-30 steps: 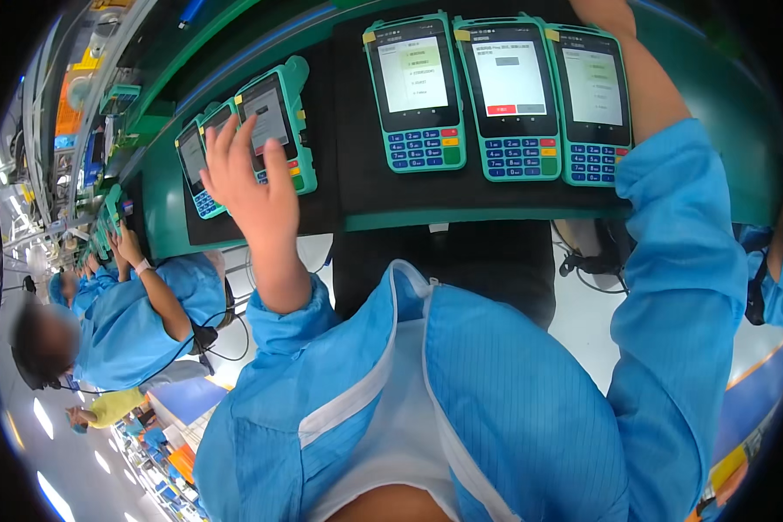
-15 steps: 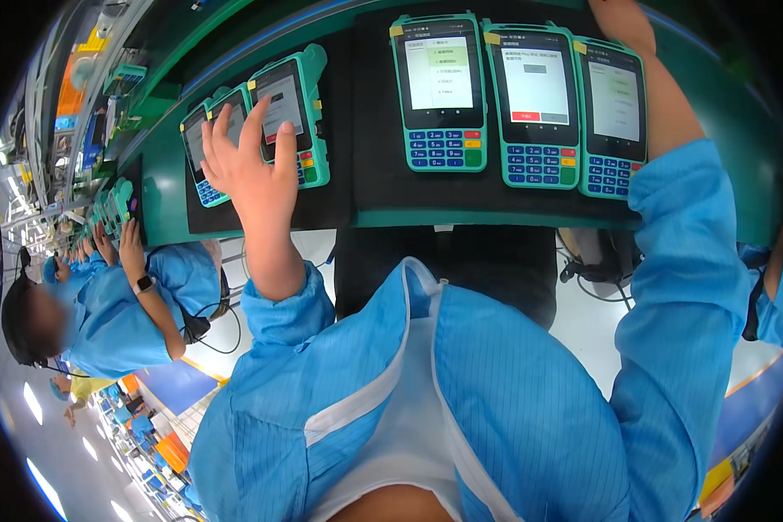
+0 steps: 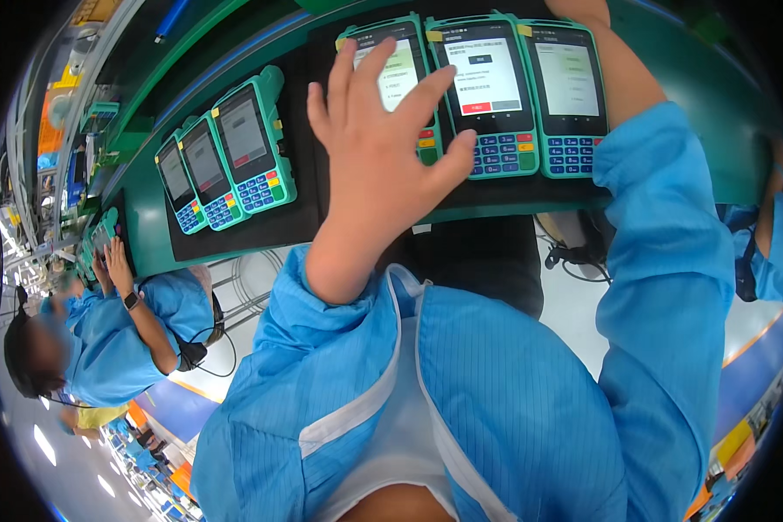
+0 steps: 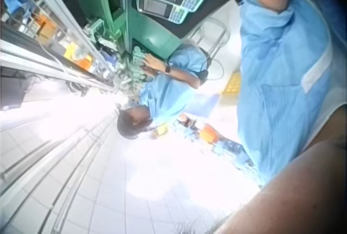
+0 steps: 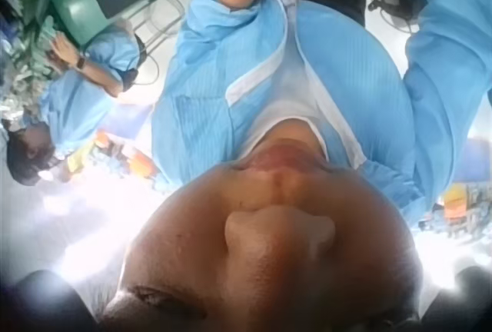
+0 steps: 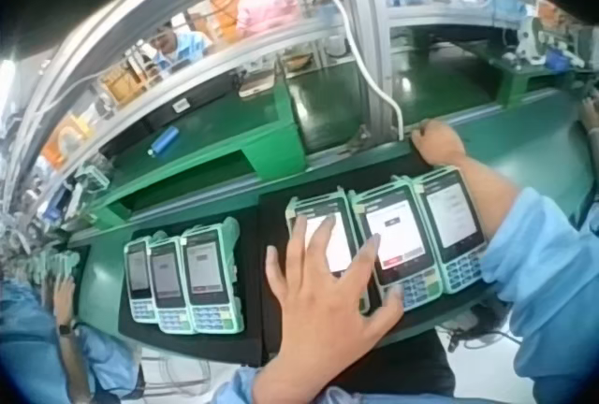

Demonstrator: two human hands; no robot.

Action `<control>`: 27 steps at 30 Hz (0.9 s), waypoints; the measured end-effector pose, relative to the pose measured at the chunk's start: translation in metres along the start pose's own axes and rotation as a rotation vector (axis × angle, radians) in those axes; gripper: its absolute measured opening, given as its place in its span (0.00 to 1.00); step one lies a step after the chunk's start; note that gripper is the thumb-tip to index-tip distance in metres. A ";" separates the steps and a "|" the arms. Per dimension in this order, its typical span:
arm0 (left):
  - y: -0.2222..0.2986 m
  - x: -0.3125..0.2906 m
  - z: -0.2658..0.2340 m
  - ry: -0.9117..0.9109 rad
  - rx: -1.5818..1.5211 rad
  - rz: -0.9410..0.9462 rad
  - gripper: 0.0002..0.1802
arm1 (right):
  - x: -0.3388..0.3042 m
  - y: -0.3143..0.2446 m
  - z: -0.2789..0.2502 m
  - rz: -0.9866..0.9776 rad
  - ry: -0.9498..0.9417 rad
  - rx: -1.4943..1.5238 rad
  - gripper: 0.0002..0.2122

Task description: Testing and interacting with handheld payment terminals on a factory assembly line.

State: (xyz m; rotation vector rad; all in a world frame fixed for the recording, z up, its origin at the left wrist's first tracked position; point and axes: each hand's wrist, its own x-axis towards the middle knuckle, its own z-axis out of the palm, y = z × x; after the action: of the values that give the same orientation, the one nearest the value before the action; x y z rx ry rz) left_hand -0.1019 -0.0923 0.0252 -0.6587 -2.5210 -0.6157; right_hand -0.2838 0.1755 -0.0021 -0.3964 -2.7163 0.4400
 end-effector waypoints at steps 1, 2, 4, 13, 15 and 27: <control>0.003 0.002 0.006 0.005 -0.004 0.017 0.25 | 0.001 0.001 0.001 0.005 -0.010 -0.003 0.17; 0.006 0.004 0.010 0.004 -0.008 0.021 0.25 | 0.001 0.002 0.001 0.009 -0.019 -0.006 0.17; 0.011 0.008 0.018 0.022 0.008 0.020 0.25 | 0.001 0.002 0.001 0.004 -0.007 -0.006 0.17; -0.009 -0.006 -0.018 0.037 0.057 -0.078 0.27 | -0.004 -0.006 -0.003 0.025 0.005 0.014 0.17; -0.029 -0.017 -0.031 0.076 0.094 -0.113 0.27 | -0.004 -0.007 0.000 0.017 0.017 0.020 0.17; -0.122 -0.077 -0.087 0.225 0.451 -0.414 0.22 | 0.045 0.056 0.048 -0.139 -0.044 -0.032 0.23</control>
State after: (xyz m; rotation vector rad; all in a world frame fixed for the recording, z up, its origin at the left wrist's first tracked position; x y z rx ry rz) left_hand -0.0810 -0.2589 0.0167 0.0929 -2.4646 -0.2158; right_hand -0.3306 0.2294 -0.0512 -0.2071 -2.7741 0.3722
